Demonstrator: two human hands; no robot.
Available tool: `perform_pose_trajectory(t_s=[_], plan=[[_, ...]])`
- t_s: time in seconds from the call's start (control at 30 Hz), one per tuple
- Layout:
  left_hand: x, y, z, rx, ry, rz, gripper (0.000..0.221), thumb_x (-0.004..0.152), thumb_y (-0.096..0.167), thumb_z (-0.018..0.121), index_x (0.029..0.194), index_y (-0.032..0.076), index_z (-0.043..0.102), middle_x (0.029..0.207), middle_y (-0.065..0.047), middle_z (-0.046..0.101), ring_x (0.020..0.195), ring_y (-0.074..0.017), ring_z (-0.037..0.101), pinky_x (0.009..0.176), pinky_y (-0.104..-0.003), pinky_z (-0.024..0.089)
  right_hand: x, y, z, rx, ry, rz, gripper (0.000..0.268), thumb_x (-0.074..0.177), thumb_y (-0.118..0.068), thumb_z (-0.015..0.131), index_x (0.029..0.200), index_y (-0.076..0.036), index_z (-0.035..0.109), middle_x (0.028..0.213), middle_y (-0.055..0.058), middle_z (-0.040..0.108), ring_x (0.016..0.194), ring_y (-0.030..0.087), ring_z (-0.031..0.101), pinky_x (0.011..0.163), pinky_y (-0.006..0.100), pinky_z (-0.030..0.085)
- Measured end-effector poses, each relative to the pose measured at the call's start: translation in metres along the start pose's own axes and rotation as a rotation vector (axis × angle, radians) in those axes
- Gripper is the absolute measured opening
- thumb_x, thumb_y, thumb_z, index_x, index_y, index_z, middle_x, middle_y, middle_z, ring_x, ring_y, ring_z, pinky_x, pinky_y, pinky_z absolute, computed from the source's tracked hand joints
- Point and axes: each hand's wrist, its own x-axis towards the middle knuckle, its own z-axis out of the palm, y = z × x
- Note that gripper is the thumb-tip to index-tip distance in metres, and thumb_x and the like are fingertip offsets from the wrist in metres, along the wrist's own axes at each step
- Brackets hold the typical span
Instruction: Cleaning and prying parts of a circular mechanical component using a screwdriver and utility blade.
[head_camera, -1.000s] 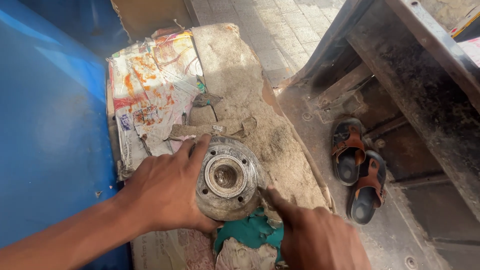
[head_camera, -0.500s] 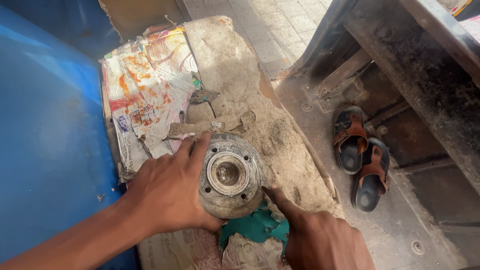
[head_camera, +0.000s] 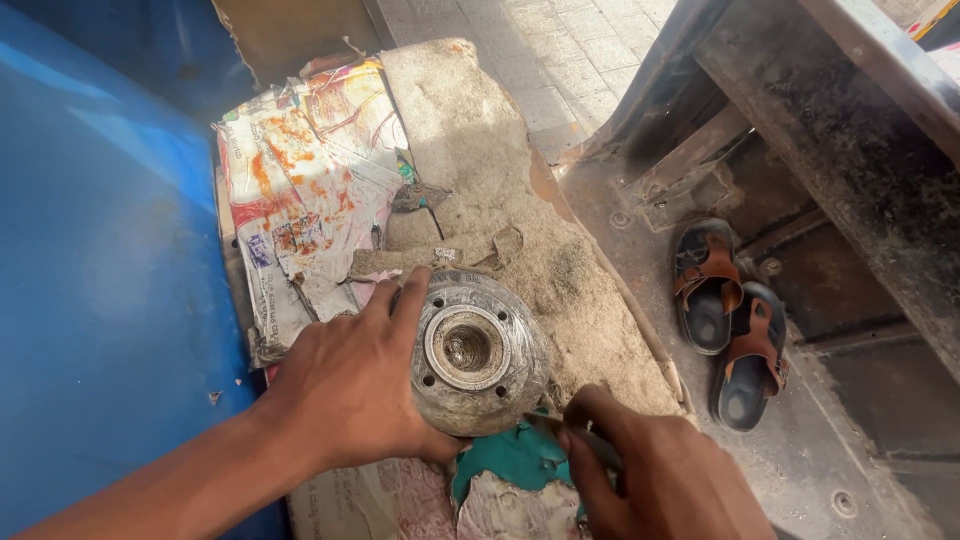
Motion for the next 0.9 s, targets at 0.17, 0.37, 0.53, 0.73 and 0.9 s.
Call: perform_pose_trajectory(t_s=[0.17,0.37,0.53,0.73,0.9], plan=[[0.001,0.0,0.005,0.019,0.057,0.054,0.16,0.044,0.073,0.088,0.159,0.001,0.005,0.159,-0.03,0.025,0.124,-0.0429,0.06,0.104,-0.045,0.051,0.004,-0.026,-0.012,-0.188,0.314,0.226,0.027,0.1,-0.038,0.059,0.115,-0.036,0.081,0.081,0.007,0.08,0.069,0.025,0.078,0.069,0.044,0.062],[-0.01,0.013,-0.008,0.08,-0.018,0.006,0.159,0.048,0.071,0.089,0.161,-0.002,0.004,0.162,-0.033,0.023,0.128,-0.0411,0.059,0.106,-0.041,0.052,0.0,-0.028,0.009,-0.198,0.348,0.161,0.034,0.097,-0.027,0.048,0.11,-0.035,0.079,0.072,0.008,0.075,0.061,0.023,0.076,0.06,0.043,0.06],[-0.009,0.012,0.002,0.058,0.044,0.024,0.16,0.047,0.069,0.093,0.16,-0.003,0.005,0.155,-0.033,0.03,0.124,-0.0414,0.06,0.103,-0.042,0.052,-0.006,-0.039,0.003,-0.296,0.365,0.147,0.026,0.098,-0.033,0.056,0.104,-0.03,0.081,0.071,0.007,0.074,0.062,0.024,0.072,0.058,0.043,0.056],[-0.015,0.014,-0.004,0.063,0.038,0.033,0.153,0.052,0.067,0.091,0.159,-0.005,0.008,0.155,-0.033,0.031,0.118,-0.041,0.064,0.102,-0.042,0.054,-0.006,-0.05,0.005,-0.218,0.288,0.215,0.037,0.1,-0.019,0.045,0.112,-0.036,0.075,0.072,0.003,0.073,0.056,0.019,0.07,0.055,0.038,0.057],[-0.011,0.013,0.0,0.026,0.108,0.064,0.155,0.046,0.062,0.096,0.159,-0.002,0.011,0.145,-0.029,0.04,0.115,-0.0398,0.064,0.1,-0.043,0.054,-0.002,-0.035,0.002,-0.409,0.276,0.269,0.026,0.099,-0.014,0.048,0.093,-0.018,0.073,0.065,0.006,0.069,0.055,0.018,0.065,0.054,0.04,0.053]])
